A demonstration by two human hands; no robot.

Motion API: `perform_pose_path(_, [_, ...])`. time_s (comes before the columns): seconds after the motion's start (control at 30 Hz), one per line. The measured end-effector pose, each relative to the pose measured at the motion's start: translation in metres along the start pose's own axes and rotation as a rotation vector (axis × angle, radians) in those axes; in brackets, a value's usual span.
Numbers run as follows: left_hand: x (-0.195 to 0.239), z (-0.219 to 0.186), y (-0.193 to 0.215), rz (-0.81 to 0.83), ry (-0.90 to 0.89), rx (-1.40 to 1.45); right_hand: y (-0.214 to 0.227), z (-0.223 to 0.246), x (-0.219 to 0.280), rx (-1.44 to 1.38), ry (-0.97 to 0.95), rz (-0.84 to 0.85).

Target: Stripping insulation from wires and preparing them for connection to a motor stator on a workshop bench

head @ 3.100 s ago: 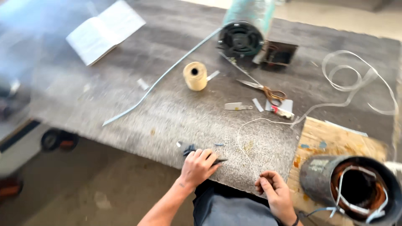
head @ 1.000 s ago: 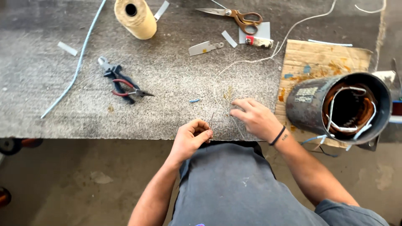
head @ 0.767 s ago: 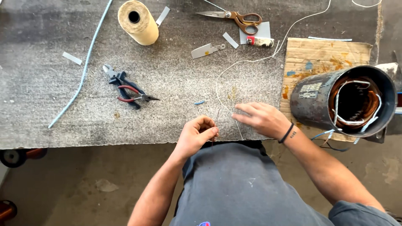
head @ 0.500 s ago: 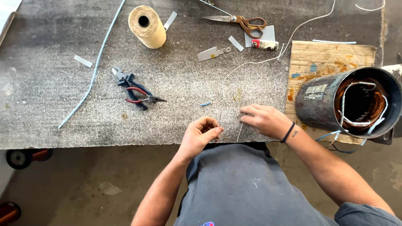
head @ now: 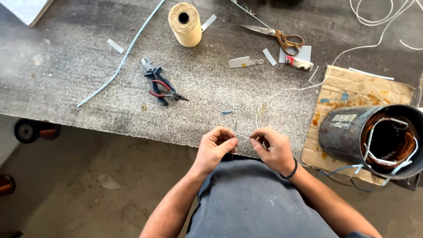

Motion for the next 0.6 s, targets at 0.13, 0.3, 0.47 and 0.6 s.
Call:
perform_pose_path(0.13, [-0.002,0.001,-0.002,-0.045,-0.017,0.018,-0.004,0.005,-0.004,-0.068,0.009,0.033])
perform_pose_path(0.3, [0.001,-0.003,-0.005,-0.068,-0.029,-0.024,-0.007,0.024,-0.013,-0.053,0.072,0.065])
perform_pose_path(0.47, [0.002,-0.005,-0.008,-0.067,-0.051,-0.048,-0.009,0.037,-0.018,-0.029,0.106,0.065])
perform_pose_path(0.6, [-0.001,-0.016,-0.010,-0.063,-0.136,-0.165,-0.007,0.037,-0.022,-0.063,0.098,0.052])
Point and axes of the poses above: each hand's wrist, its own x-axis away from the middle knuckle, its own y-axis out of the back of the hand, z = x × y, the point moved 9 cm from there along -x, towards the middle knuckle, and after that the axes turned 4 degrees about -z, right-handed, at the moved point
